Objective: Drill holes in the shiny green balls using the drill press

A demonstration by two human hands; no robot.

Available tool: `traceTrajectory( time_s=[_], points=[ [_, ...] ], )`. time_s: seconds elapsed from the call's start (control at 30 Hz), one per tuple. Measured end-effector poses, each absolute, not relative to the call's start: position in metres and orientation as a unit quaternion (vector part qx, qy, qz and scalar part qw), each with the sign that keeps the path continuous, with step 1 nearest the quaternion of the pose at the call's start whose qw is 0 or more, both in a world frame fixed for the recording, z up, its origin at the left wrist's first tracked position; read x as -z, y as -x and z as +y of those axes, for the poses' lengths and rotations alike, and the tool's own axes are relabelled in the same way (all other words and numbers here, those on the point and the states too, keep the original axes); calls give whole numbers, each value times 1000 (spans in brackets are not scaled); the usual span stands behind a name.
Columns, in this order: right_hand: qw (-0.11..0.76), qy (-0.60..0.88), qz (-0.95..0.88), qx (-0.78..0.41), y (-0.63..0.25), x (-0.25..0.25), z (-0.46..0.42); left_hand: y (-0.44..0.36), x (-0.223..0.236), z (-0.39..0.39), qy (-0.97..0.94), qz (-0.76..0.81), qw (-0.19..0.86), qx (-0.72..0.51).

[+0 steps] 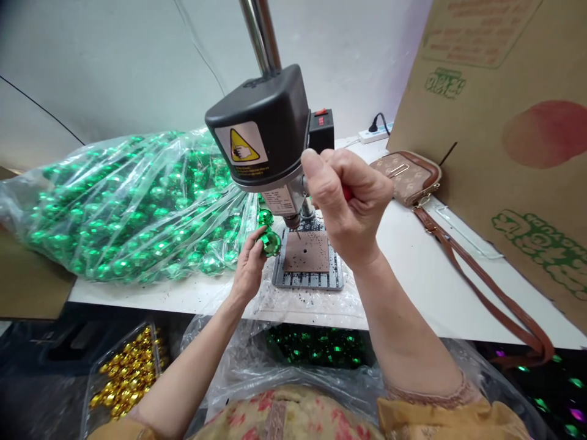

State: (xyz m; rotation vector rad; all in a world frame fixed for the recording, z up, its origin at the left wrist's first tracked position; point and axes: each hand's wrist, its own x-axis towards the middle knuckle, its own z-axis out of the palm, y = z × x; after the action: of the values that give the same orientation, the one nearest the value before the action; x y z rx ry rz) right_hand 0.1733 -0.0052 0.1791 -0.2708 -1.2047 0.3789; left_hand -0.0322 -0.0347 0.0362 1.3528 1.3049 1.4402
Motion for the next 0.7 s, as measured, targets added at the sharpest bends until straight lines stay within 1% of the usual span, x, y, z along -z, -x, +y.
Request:
traceTrajectory(
  time_s=[0.07, 0.1, 0.17, 0.3, 0.57, 0.7],
  points=[
    [797, 131, -562, -178, -173, -179, -5, 21, -35, -31, -469, 478, 471, -573],
    [797, 131, -563, -178, -173, -179, -4, 17, -33, -29, -446, 467, 500, -577],
    [799, 129, -561, -174, -173, -179, -3, 12, -27, -23, -415, 462, 520, -587],
    [799, 135, -562, -167, -174, -179, -3, 10, -15, -13, -419, 462, 517, -587],
    [800, 118, -564, -165, -173, -180, -4, 4, -6, 2, -496, 470, 455, -571],
    [797, 149, -560, -169, -173, -181, -6, 2, 2, 5, -526, 469, 448, -550]
  ],
)
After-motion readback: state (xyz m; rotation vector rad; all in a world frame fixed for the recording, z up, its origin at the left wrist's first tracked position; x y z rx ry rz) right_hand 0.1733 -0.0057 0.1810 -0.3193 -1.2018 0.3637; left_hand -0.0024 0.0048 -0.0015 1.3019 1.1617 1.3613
